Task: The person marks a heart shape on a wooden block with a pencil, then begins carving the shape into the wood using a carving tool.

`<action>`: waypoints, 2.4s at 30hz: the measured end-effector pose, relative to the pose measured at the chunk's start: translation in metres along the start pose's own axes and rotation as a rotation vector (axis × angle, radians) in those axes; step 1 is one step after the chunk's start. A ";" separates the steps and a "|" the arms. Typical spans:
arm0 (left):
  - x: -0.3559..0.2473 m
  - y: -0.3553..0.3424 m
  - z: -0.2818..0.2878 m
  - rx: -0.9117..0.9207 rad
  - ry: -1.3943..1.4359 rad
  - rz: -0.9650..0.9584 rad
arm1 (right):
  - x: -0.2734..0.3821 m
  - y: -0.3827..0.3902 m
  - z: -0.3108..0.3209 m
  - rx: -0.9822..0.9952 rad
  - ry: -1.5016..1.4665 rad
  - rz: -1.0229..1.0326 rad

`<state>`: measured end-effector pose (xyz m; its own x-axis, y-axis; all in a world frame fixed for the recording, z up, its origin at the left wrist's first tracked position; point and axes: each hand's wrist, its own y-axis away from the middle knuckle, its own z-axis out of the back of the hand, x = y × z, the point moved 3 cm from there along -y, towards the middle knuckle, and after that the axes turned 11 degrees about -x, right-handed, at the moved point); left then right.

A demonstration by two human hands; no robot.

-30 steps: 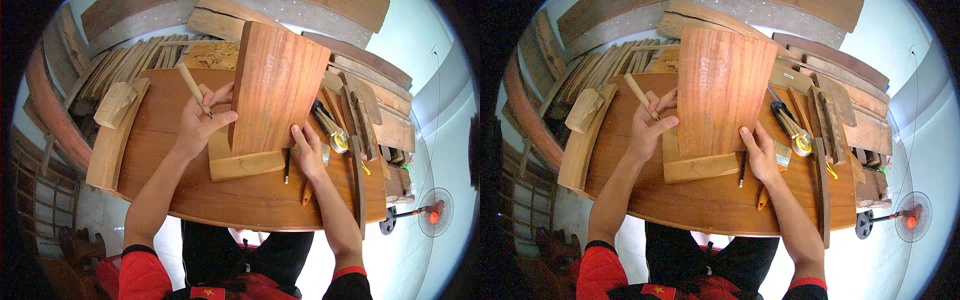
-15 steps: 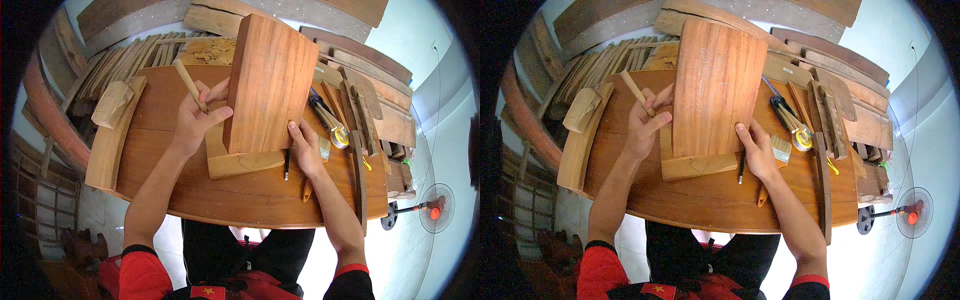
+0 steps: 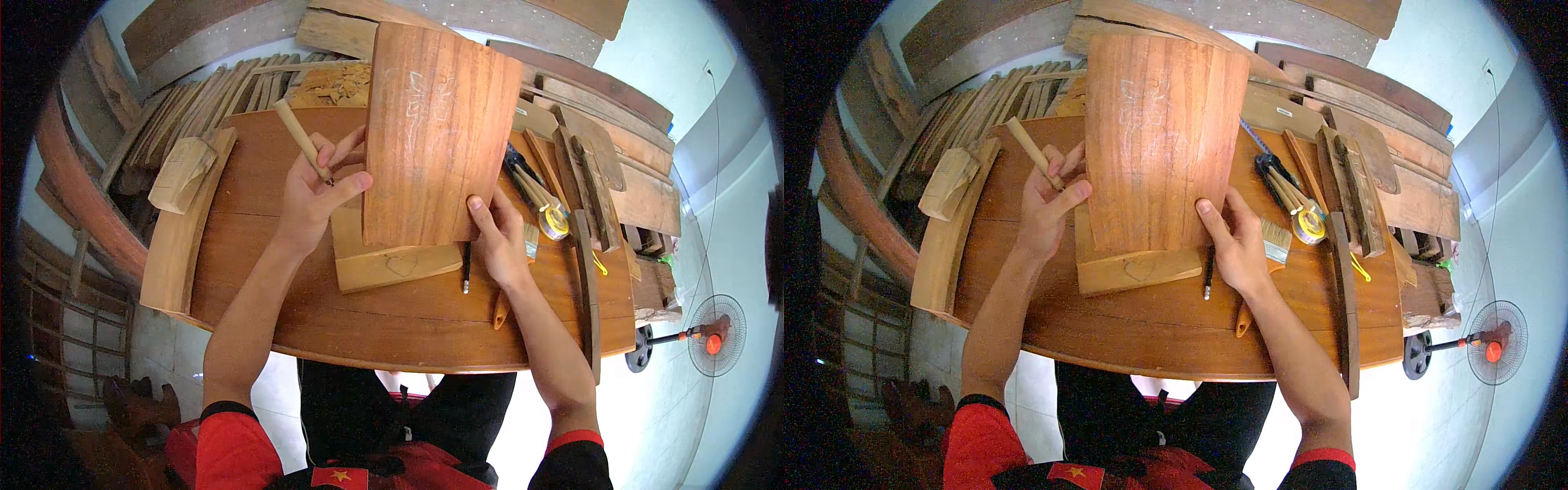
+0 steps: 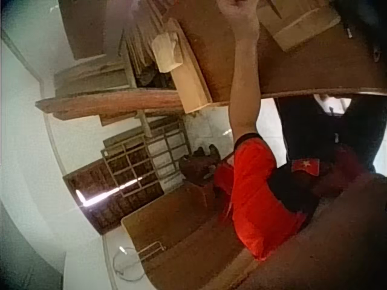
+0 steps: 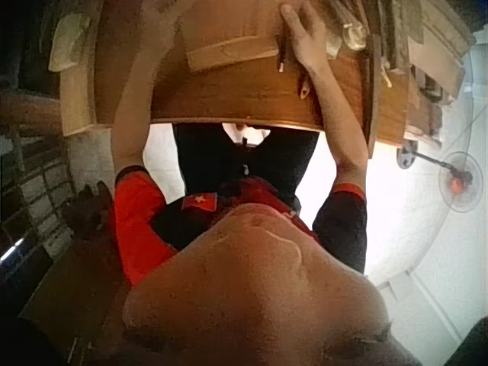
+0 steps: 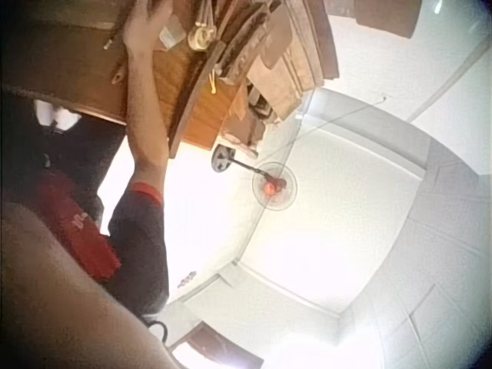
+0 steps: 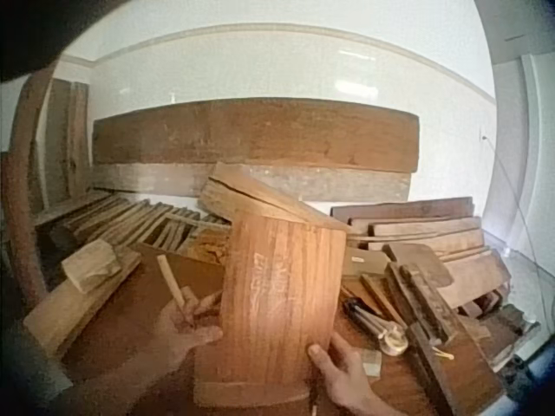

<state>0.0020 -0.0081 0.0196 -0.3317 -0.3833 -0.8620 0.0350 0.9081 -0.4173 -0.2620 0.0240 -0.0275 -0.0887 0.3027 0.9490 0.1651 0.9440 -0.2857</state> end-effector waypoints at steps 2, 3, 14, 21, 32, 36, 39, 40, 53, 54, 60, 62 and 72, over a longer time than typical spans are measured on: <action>-0.001 0.000 -0.001 0.006 0.006 0.000 | 0.000 0.000 0.001 -0.010 0.041 0.025; -0.001 0.000 -0.001 0.006 0.008 0.003 | 0.001 0.000 0.002 -0.017 0.055 0.047; 0.003 0.001 0.000 0.001 -0.003 0.030 | 0.008 0.000 0.003 -0.040 0.069 0.110; 0.004 0.002 -0.002 0.060 0.028 0.012 | 0.011 0.000 0.004 -0.027 0.108 0.127; -0.001 0.004 -0.009 0.113 0.016 -0.033 | 0.014 0.000 0.001 0.003 0.082 0.094; -0.004 0.005 -0.010 0.112 -0.013 -0.020 | 0.012 0.001 0.002 0.027 0.062 0.059; -0.005 0.006 -0.010 0.116 0.035 -0.019 | 0.008 0.001 0.002 0.038 0.107 0.078; -0.006 0.006 -0.011 0.114 0.033 -0.019 | 0.007 0.000 0.001 0.044 0.102 0.072; -0.008 0.007 -0.012 0.075 0.068 -0.013 | 0.002 0.002 -0.002 0.094 0.128 0.057; -0.008 0.007 -0.012 0.077 0.053 -0.024 | 0.002 0.003 -0.002 0.091 0.131 0.054; -0.006 0.005 -0.009 0.042 0.045 -0.026 | 0.000 0.001 0.000 0.060 0.153 0.024; -0.005 0.004 -0.007 0.017 0.035 -0.028 | 0.000 0.002 0.000 0.043 0.169 0.021; 0.007 0.004 -0.005 -0.080 -0.063 0.031 | 0.012 0.010 -0.008 -0.062 0.351 0.034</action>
<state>-0.0052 -0.0063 0.0132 -0.2721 -0.3624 -0.8914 -0.0316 0.9293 -0.3681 -0.2533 0.0360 -0.0176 0.2587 0.2600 0.9303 0.2227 0.9211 -0.3194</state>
